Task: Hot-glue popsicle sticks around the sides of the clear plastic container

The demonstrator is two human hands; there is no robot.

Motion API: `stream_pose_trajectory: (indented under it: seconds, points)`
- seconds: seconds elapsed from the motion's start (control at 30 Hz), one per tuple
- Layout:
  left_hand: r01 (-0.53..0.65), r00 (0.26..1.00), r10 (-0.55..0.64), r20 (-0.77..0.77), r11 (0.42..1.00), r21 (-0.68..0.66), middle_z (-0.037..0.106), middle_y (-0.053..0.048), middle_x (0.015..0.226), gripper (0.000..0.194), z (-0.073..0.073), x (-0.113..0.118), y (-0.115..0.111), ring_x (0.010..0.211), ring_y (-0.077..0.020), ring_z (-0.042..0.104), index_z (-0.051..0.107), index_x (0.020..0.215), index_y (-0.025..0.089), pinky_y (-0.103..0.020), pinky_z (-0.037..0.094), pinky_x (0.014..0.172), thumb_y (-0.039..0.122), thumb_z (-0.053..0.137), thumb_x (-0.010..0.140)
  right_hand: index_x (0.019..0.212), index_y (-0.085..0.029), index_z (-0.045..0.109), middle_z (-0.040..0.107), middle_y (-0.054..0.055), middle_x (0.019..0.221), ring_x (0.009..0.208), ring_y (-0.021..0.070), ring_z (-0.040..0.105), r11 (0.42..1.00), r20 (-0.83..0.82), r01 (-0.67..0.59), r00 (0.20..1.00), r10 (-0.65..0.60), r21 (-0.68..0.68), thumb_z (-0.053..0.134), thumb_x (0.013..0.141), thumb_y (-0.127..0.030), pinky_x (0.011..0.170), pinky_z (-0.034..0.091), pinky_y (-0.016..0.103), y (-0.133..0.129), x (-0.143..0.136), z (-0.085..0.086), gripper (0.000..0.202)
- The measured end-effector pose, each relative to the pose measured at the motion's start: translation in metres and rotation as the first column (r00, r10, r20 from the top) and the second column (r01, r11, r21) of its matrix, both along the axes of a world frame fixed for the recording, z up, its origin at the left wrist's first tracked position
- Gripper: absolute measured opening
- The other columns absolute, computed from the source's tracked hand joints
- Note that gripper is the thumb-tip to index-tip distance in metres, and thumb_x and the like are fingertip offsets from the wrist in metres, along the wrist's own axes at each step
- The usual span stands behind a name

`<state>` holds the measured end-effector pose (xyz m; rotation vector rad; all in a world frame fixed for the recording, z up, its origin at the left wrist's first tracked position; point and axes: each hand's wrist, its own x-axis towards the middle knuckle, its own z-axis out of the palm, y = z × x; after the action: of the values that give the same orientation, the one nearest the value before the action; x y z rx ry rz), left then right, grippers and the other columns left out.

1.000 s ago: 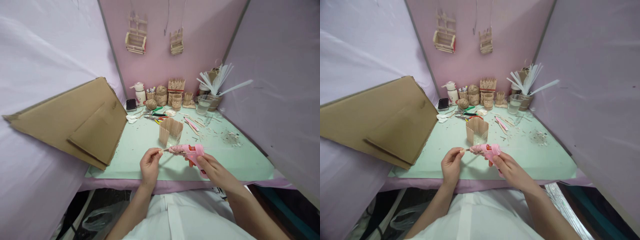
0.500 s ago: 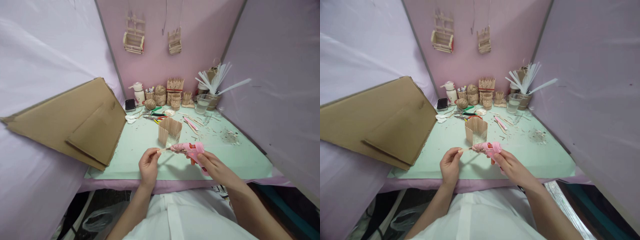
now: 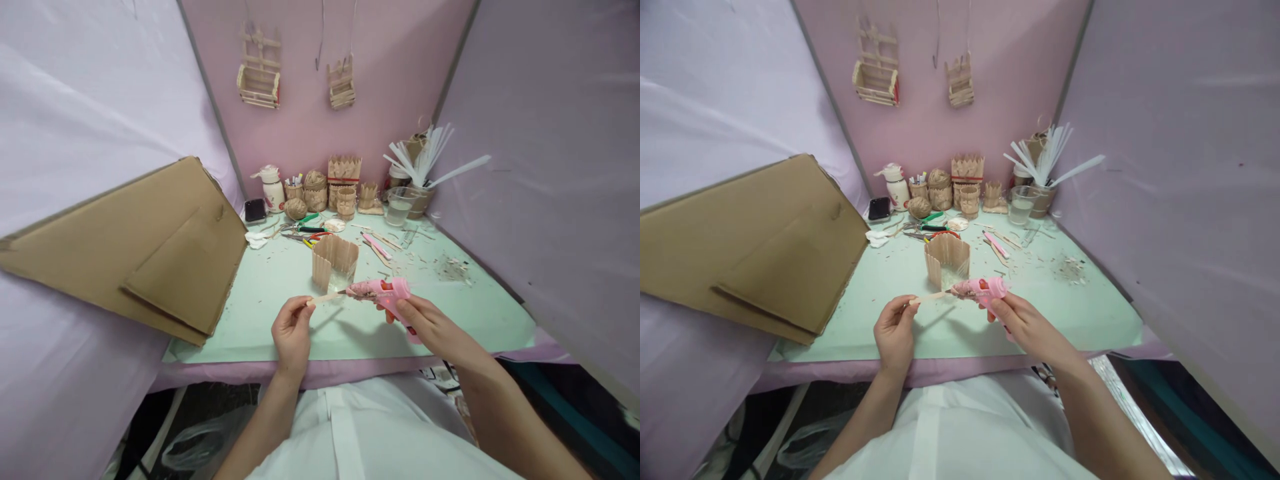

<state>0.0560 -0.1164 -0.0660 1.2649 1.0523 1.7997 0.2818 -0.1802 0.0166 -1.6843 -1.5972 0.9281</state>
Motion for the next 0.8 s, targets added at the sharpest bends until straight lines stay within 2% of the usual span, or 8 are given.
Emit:
stream_pose_trajectory:
  seconds: [0.33, 0.8]
  points:
    - [0.024, 1.000, -0.024, -0.007, 1.000, -0.002, 0.073, -0.002, 0.081, 0.005, -0.0005, -0.0002, -0.0015, 0.077, -0.0139, 0.068, 0.074, 0.081, 0.020, -0.023, 0.055, 0.073, 0.025, 0.074, 0.079, 0.079, -0.021, 0.063, 0.064, 0.006, 0.083, 0.079, 0.0199, 0.059, 0.997, 0.058, -0.061, 0.997, 0.059, 0.042, 0.030, 0.094, -0.065, 0.068, 0.052, 0.030, 0.0002, -0.0008, -0.0057, 0.057]
    - [0.000, 1.000, 0.000, -0.016, 1.000, -0.010, 0.073, -0.003, 0.082, 0.010, -0.0011, -0.0005, -0.0015, 0.076, -0.0143, 0.067, 0.074, 0.081, 0.019, -0.024, 0.055, 0.072, 0.029, 0.074, 0.079, 0.074, -0.021, 0.058, 0.055, 0.002, 0.074, 0.066, 0.0156, 0.052, 0.999, -0.012, -0.039, 0.999, 0.038, -0.005, 0.034, 0.092, -0.065, 0.060, 0.049, 0.027, 0.0009, 0.0029, 0.0021, 0.053]
